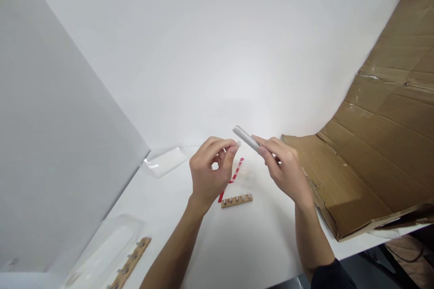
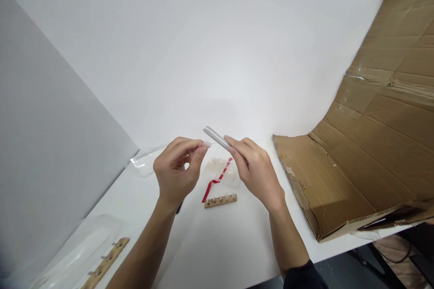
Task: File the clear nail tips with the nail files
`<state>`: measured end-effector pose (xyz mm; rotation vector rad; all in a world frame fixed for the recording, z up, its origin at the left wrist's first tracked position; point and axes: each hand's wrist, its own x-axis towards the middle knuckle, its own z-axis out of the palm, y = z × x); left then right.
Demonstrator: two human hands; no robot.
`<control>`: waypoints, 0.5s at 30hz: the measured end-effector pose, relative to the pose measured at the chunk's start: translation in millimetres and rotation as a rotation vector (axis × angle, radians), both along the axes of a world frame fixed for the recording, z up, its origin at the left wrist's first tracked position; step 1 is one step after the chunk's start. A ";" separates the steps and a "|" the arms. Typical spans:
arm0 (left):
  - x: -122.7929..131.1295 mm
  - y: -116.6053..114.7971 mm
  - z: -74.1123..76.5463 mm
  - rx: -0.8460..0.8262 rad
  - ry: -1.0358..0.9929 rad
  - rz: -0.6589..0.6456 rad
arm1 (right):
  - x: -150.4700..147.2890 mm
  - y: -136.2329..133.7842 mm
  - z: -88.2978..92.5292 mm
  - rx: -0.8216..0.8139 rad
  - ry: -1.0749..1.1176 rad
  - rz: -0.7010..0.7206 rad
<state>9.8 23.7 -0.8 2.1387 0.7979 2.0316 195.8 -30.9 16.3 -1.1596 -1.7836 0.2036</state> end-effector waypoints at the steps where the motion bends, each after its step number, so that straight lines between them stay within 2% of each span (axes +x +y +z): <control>1: -0.1 0.0 0.0 0.000 0.000 0.001 | -0.2 -0.5 -0.2 0.014 0.028 0.018; 5: -0.2 0.0 -0.9 -0.003 -0.003 0.003 | -1.0 -2.1 -0.6 -0.020 -0.004 0.010; 9: 0.4 -0.6 -0.8 -0.005 -0.006 -0.005 | -1.5 -1.4 -0.3 0.047 0.105 -0.030; 12: 1.1 -1.1 0.4 0.004 -0.006 -0.006 | -1.8 0.4 -0.1 -0.032 0.035 0.043; 15: 1.0 -1.1 0.5 -0.001 -0.008 -0.007 | -2.3 2.1 -0.7 -0.086 -0.024 0.018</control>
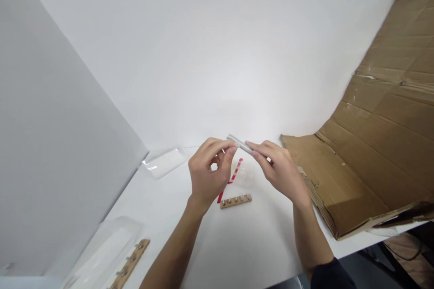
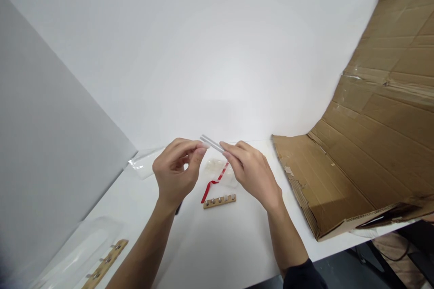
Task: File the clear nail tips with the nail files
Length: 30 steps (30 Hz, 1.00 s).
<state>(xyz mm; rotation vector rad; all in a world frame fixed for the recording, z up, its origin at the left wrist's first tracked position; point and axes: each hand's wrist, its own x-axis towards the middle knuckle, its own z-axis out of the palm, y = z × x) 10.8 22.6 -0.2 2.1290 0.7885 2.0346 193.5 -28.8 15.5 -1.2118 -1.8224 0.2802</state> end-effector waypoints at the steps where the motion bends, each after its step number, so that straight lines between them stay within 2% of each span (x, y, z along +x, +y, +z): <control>1: -0.2 0.2 -0.4 -0.006 -0.002 -0.003 | -0.1 0.2 -0.3 0.017 0.028 -0.019; 4: -0.8 0.9 -2.1 -0.024 0.000 -0.011 | 0.1 -0.1 -0.4 0.047 0.116 0.010; 6: -0.9 1.0 -2.7 -0.032 -0.008 -0.012 | 0.4 -0.3 0.0 0.017 0.069 0.048; 8: -0.5 0.6 -2.4 -0.043 -0.020 -0.018 | 0.3 -0.1 0.4 0.006 0.026 0.037; 12: 0.1 -0.5 -0.7 -0.108 -0.037 -0.073 | 0.2 1.4 1.1 0.044 0.111 0.026; 16: -0.7 0.5 -0.6 -0.151 -0.068 -0.110 | 1.0 3.1 1.1 -0.030 0.027 0.072; 20: -2.0 2.4 -2.6 -0.191 -0.084 -0.115 | 0.3 2.2 0.5 -0.012 0.127 0.034; 23: -2.2 2.7 -3.5 -0.200 -0.088 -0.112 | -1.1 1.2 0.6 -0.050 0.083 0.086; 27: -2.2 1.7 -3.2 -0.187 -0.101 -0.121 | -1.9 2.5 0.0 -0.036 0.101 0.055; 30: -2.5 3.4 -3.9 -0.213 -0.121 -0.125 | -1.9 2.8 -1.1 -0.074 0.123 0.084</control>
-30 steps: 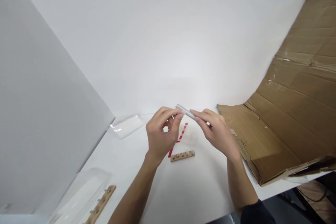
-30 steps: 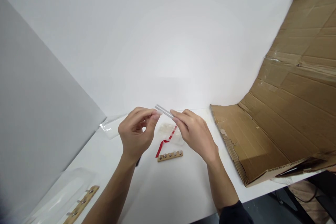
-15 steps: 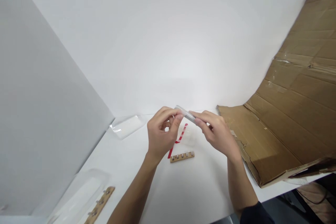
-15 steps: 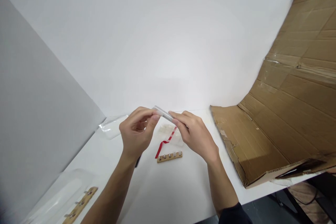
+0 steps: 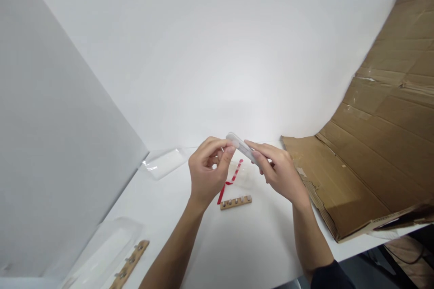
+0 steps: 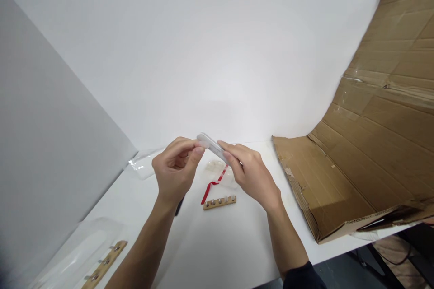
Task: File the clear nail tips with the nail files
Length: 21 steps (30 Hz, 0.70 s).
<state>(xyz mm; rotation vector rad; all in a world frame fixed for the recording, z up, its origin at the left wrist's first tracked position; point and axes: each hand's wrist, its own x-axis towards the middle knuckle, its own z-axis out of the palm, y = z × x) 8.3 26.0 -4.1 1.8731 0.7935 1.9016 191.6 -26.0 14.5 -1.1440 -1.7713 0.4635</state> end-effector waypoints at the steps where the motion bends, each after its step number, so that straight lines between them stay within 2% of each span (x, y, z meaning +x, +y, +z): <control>1: -0.1 1.3 -0.5 -0.015 -0.009 -0.003 | -0.4 -0.3 -0.2 -0.015 0.015 0.006; 9: 0.8 11.5 -4.7 -0.053 -0.069 -0.071 | -7.1 -2.0 0.2 -0.075 0.137 0.048; 15: 2.5 8.7 -4.4 -0.020 -0.058 0.024 | -6.1 -2.3 -0.5 -0.046 0.053 0.033; 21: 6.1 6.2 -3.9 0.085 -0.023 0.123 | -6.1 -2.8 0.4 -0.050 0.032 0.050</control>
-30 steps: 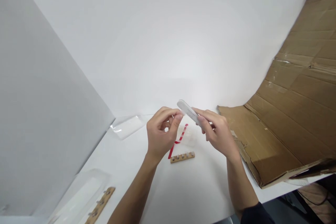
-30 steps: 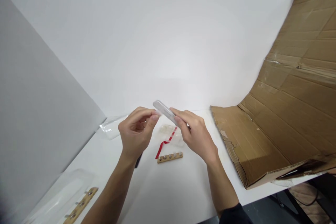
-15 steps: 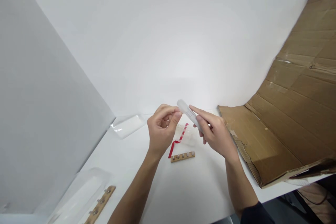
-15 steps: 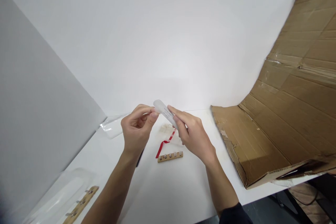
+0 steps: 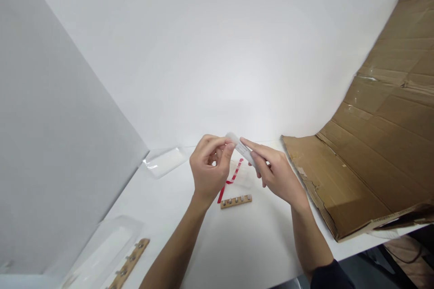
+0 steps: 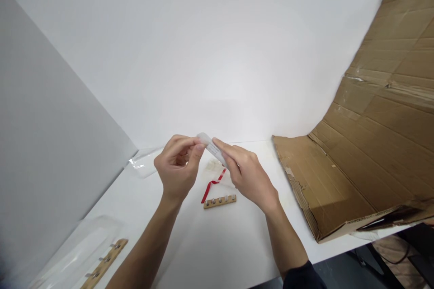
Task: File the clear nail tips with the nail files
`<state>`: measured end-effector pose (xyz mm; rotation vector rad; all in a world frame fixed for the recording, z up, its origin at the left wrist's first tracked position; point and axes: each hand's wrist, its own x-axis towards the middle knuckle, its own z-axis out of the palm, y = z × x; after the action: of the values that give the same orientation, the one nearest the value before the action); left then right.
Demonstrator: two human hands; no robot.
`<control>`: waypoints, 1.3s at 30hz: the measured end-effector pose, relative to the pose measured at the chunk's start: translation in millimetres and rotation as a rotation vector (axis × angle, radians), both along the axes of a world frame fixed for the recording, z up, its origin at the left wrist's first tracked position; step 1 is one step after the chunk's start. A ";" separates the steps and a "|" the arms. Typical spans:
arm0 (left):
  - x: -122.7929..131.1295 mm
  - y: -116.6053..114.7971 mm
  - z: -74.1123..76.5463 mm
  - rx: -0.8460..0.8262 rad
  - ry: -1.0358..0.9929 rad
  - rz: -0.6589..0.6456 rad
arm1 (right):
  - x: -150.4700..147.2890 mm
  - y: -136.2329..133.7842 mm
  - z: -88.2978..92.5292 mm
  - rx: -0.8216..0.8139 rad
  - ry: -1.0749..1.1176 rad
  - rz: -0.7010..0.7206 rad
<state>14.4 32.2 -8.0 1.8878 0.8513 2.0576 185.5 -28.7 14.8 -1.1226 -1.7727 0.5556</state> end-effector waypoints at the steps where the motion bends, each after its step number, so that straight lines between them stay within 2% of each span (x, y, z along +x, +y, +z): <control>1: 0.3 0.0 0.1 0.017 0.011 0.014 | -0.1 0.1 -0.1 -0.003 -0.002 -0.002; 5: 0.0 0.7 -0.2 0.072 0.055 0.062 | -0.5 -0.1 -0.4 -0.016 0.011 0.000; 12: 0.9 2.0 -3.1 0.331 0.183 0.247 | 0.7 0.7 -2.3 -0.022 0.048 0.023; 16: 2.2 1.7 -3.2 0.338 0.185 0.251 | 1.1 1.9 -2.9 -0.022 0.081 0.006; 20: 1.7 2.9 -5.0 0.349 0.187 0.270 | 1.2 1.7 -2.8 -0.076 0.096 0.069; 26: 2.6 3.0 -4.7 0.392 0.209 0.303 | 0.0 1.3 -2.5 -0.094 0.099 0.077; 31: 2.7 2.3 -3.5 0.398 0.210 0.287 | 0.0 1.0 -0.1 -0.054 0.113 0.007; 39: 2.7 2.3 -4.0 0.405 0.214 0.293 | 1.2 1.7 1.6 -0.061 0.129 0.002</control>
<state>17.1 34.5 -12.0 2.3515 0.8511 2.3771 186.7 -27.1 16.4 -1.1022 -1.6559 0.6719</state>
